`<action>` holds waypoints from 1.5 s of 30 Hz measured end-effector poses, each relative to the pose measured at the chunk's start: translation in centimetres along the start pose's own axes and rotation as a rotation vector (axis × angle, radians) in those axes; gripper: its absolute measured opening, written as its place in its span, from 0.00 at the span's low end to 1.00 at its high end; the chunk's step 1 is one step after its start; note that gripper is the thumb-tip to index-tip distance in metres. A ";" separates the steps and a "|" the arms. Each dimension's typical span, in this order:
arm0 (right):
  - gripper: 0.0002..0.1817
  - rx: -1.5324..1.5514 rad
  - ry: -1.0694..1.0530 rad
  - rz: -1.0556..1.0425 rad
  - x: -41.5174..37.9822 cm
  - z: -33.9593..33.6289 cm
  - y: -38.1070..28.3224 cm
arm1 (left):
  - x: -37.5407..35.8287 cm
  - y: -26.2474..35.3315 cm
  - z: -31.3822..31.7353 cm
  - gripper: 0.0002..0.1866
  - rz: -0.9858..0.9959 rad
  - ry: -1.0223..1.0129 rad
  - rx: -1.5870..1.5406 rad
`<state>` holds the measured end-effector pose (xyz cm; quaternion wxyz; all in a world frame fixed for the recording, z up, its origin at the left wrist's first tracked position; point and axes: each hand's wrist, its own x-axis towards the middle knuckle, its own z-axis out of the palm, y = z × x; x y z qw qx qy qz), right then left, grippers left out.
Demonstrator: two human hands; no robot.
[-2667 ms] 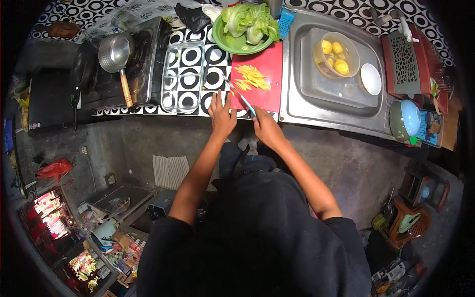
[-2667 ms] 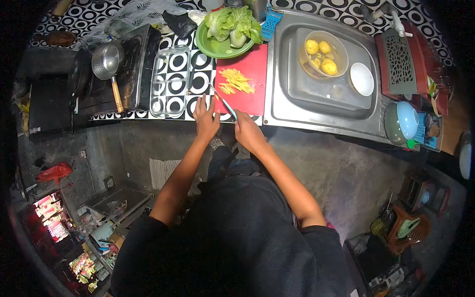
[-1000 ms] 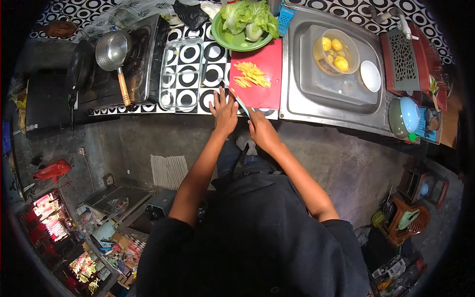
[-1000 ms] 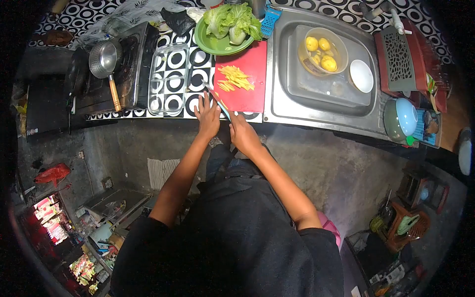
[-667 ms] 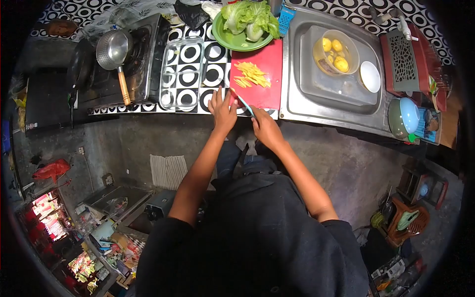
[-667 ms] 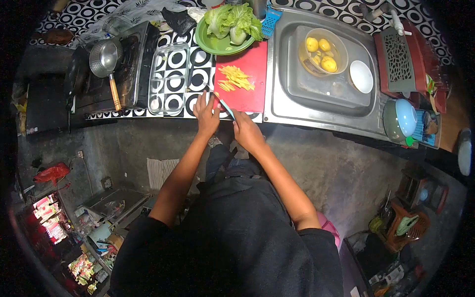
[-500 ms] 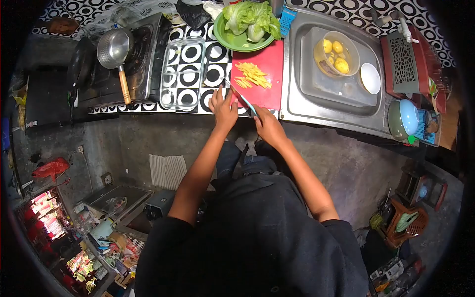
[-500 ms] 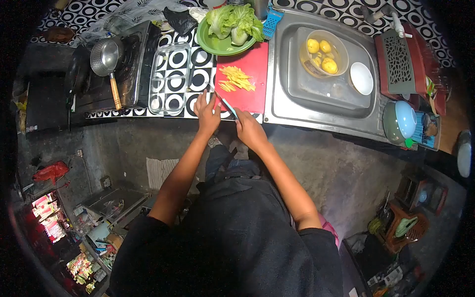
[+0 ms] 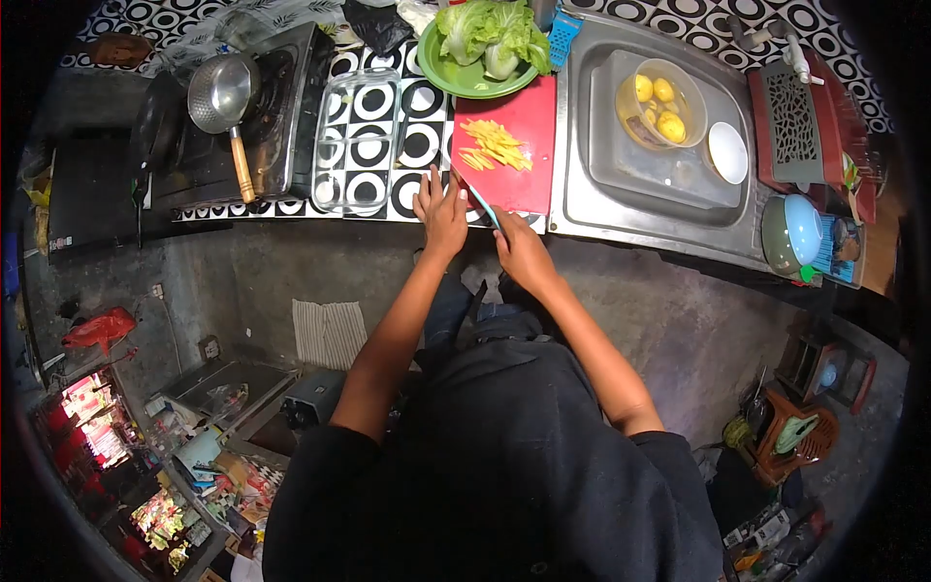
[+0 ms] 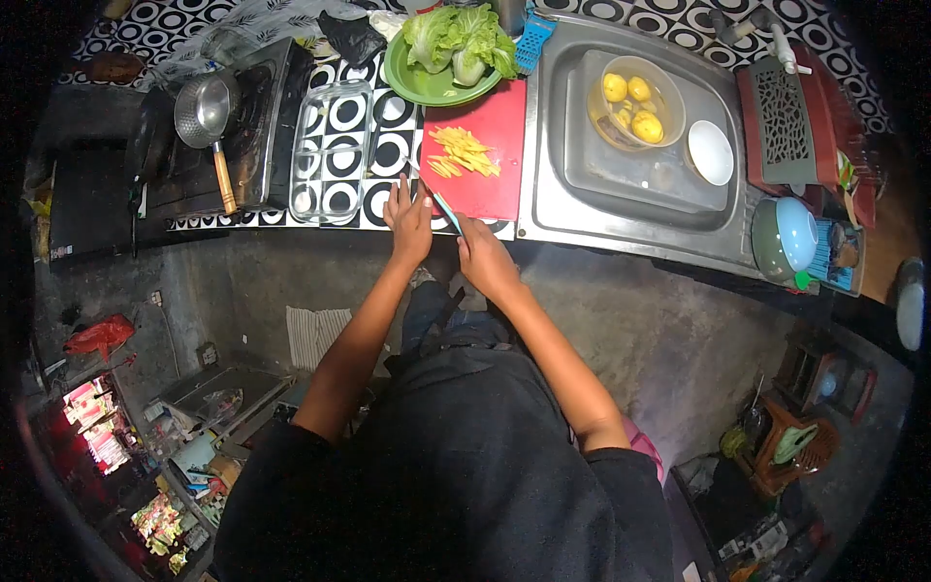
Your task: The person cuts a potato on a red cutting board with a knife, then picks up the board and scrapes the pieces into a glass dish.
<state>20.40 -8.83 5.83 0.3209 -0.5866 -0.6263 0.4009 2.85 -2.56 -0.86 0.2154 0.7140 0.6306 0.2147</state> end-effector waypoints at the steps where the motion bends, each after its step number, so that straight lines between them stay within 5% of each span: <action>1: 0.25 -0.002 -0.007 0.010 0.0 -0.1 -0.1 | 0.0 0.0 0.0 0.28 0.000 0.000 -0.004; 19: 0.30 -0.012 0.057 -0.110 -0.3 1.1 0.3 | 0.0 -0.1 0.0 0.30 0.011 -0.028 -0.006; 45: 0.31 -0.038 0.029 -0.005 -0.9 1.4 -0.8 | -0.1 -0.6 0.0 0.31 0.020 -0.081 0.011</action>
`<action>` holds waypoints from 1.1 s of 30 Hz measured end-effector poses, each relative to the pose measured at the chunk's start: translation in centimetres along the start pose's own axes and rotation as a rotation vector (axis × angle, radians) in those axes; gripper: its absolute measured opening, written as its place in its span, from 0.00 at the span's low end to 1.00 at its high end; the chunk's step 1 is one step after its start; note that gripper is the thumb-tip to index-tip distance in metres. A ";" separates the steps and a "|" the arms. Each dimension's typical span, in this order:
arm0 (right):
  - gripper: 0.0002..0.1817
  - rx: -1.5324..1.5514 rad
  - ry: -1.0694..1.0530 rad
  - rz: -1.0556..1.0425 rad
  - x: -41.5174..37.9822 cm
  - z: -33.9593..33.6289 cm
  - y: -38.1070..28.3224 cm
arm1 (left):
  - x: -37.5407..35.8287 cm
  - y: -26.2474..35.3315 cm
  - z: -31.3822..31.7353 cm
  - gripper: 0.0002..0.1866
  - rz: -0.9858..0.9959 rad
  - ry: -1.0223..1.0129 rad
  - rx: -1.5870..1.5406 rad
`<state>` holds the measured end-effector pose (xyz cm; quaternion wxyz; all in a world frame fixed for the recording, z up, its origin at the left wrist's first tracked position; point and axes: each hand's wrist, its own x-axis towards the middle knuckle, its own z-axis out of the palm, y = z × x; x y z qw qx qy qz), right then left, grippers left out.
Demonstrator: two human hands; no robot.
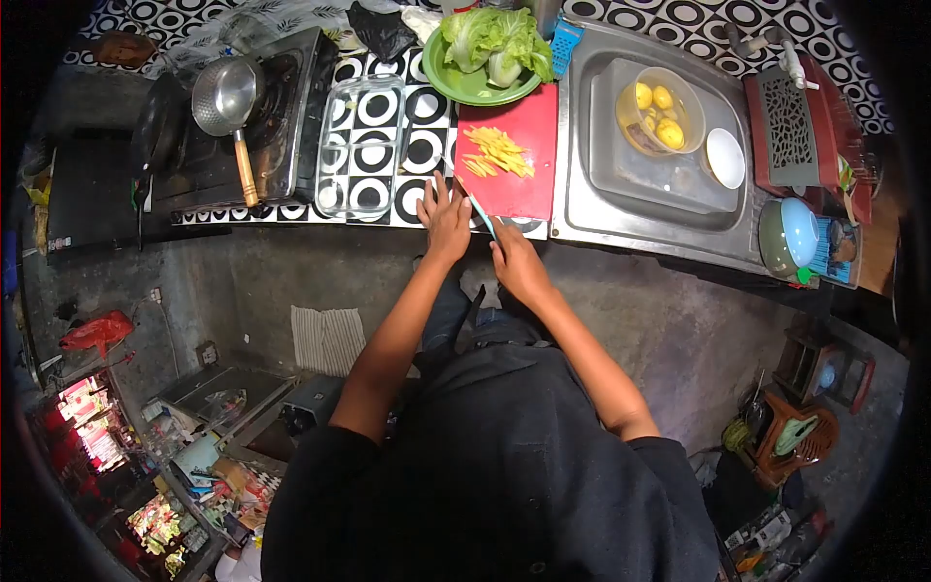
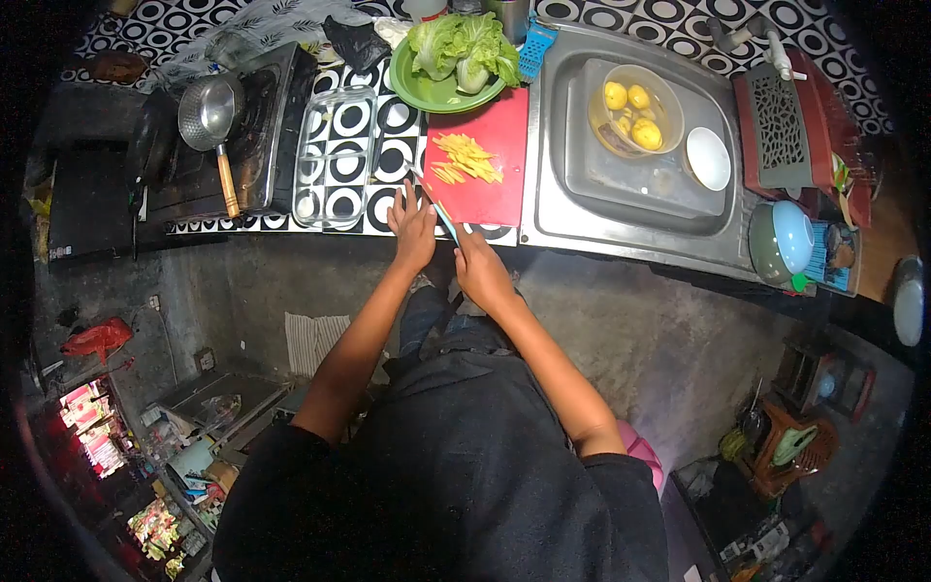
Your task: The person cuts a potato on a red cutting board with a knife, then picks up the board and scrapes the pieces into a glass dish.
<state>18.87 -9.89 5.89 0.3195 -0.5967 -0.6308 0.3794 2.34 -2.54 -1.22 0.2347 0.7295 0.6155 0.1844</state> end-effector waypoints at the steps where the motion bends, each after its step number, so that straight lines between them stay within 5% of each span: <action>1: 0.31 -0.003 0.001 0.000 0.0 0.0 0.0 | 0.0 0.0 -0.1 0.30 0.000 -0.006 0.005; 28: 0.26 -0.065 -0.058 -0.029 0.3 0.8 1.1 | 0.3 -0.4 -0.1 0.30 0.034 0.054 -0.056; 33: 0.16 -0.118 -0.198 0.113 0.9 0.3 -0.2 | 0.4 -0.8 -0.2 0.30 0.042 0.037 -0.060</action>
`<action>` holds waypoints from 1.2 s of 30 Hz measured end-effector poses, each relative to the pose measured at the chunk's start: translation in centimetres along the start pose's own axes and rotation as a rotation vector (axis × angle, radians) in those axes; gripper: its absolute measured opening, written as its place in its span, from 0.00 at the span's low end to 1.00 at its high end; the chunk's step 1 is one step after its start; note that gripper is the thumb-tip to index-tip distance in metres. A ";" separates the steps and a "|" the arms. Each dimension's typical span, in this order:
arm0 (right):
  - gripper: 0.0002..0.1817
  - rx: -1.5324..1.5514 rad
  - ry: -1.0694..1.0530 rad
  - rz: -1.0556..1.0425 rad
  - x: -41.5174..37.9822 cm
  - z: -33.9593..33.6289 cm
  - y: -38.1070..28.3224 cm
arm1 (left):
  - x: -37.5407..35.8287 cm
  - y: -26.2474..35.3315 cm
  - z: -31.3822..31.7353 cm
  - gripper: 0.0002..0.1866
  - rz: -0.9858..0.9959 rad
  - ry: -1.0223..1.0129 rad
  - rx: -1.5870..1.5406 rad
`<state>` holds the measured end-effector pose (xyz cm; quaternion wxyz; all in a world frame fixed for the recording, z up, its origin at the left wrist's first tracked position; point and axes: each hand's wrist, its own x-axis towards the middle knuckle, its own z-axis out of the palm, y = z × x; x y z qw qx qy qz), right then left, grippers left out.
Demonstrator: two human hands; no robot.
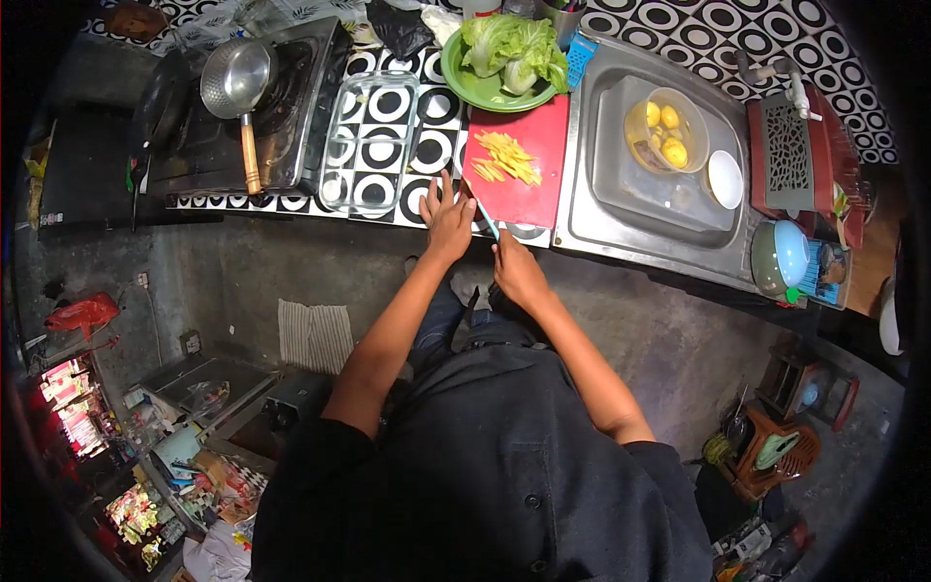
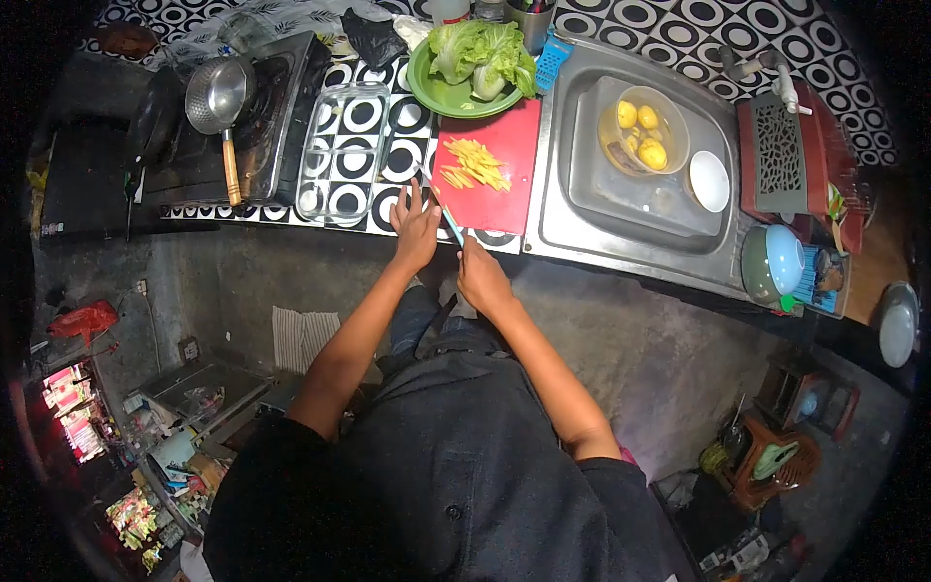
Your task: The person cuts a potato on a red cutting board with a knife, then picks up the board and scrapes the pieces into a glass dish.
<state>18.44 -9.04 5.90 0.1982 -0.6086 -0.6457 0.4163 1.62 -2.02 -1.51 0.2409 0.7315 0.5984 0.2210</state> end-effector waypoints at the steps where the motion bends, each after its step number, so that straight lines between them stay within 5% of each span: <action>1: 0.14 0.002 -0.023 0.038 0.1 -0.3 -0.4 | 0.0 0.0 -0.1 0.30 -0.001 -0.007 -0.005; 36: 0.13 -0.050 -0.043 0.148 1.2 0.9 -0.1 | 0.5 -0.1 -1.6 0.33 -0.007 -0.105 -0.027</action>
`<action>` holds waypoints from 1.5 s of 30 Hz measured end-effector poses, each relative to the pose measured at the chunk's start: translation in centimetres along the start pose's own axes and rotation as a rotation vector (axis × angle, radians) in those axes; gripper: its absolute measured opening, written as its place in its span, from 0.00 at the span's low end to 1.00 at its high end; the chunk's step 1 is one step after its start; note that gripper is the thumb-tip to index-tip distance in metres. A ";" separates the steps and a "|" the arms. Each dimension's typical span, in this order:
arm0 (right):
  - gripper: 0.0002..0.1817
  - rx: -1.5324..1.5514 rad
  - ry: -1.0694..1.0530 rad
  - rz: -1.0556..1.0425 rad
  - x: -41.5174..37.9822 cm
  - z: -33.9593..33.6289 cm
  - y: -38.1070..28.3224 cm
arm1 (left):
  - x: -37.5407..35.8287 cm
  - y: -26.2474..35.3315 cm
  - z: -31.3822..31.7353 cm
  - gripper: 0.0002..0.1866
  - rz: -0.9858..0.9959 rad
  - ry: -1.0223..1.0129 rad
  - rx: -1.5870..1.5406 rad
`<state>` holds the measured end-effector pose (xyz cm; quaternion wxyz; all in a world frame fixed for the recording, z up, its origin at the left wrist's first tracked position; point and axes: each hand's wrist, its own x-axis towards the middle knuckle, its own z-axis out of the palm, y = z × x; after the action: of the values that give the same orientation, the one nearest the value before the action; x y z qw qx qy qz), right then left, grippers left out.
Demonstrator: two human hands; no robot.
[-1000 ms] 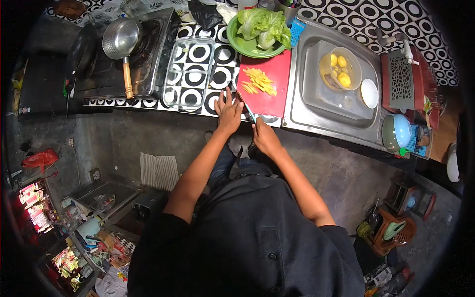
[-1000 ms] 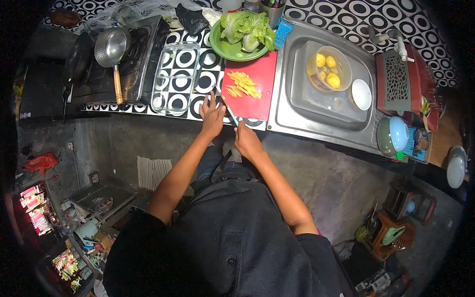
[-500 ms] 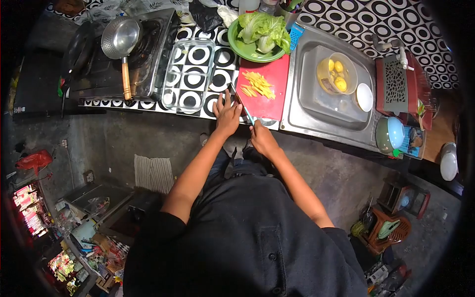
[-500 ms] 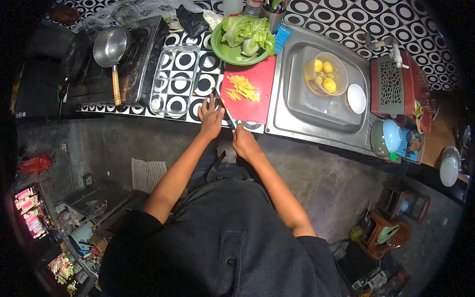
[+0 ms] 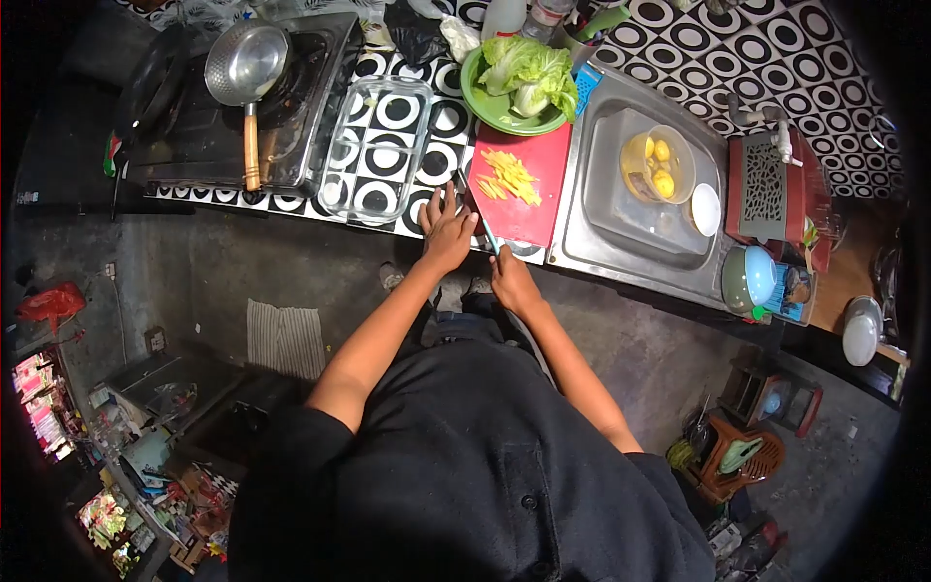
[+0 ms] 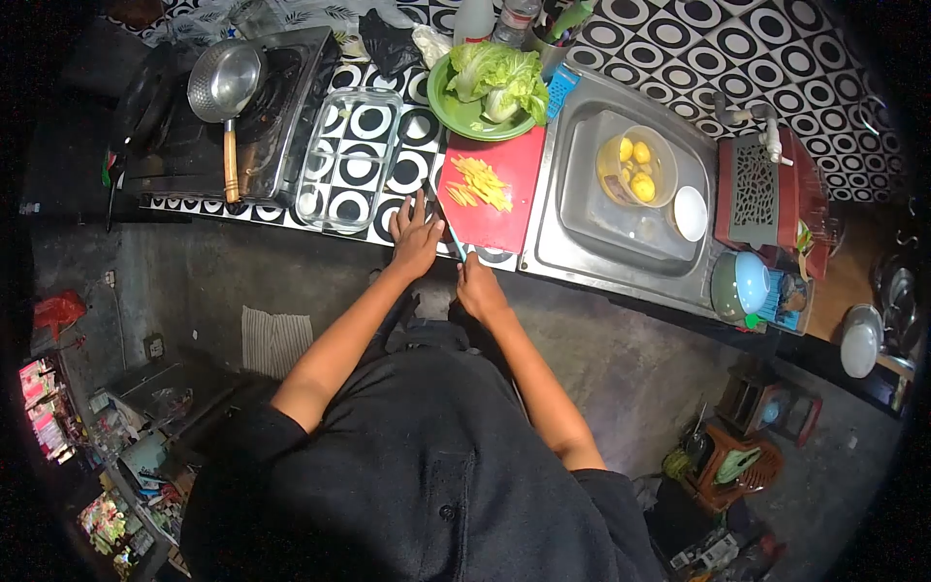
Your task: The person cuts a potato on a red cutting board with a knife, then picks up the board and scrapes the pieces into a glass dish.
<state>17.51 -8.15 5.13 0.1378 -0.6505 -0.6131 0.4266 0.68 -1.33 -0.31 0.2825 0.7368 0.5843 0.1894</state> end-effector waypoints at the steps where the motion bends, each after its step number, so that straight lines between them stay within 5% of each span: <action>1: 0.13 -0.004 -0.003 0.012 0.0 -0.1 -0.2 | -0.1 0.0 -0.1 0.33 -0.002 -0.011 0.006; 19: 0.13 -0.057 0.122 0.067 0.9 1.6 -1.1 | 0.4 -1.9 -1.7 0.27 0.180 -0.106 0.113; 34: 0.10 -0.083 0.255 -0.102 4.8 2.0 -0.6 | 0.7 -2.5 -2.4 0.27 0.234 -0.156 0.160; 45: 0.10 -0.152 0.124 -0.117 3.9 0.1 1.3 | 1.2 -1.8 -2.7 0.29 0.288 -0.168 0.283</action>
<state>17.89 -4.85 2.69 0.1503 -0.6472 -0.6709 0.3292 -1.98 0.58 0.55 0.1940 0.8583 0.4680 0.0819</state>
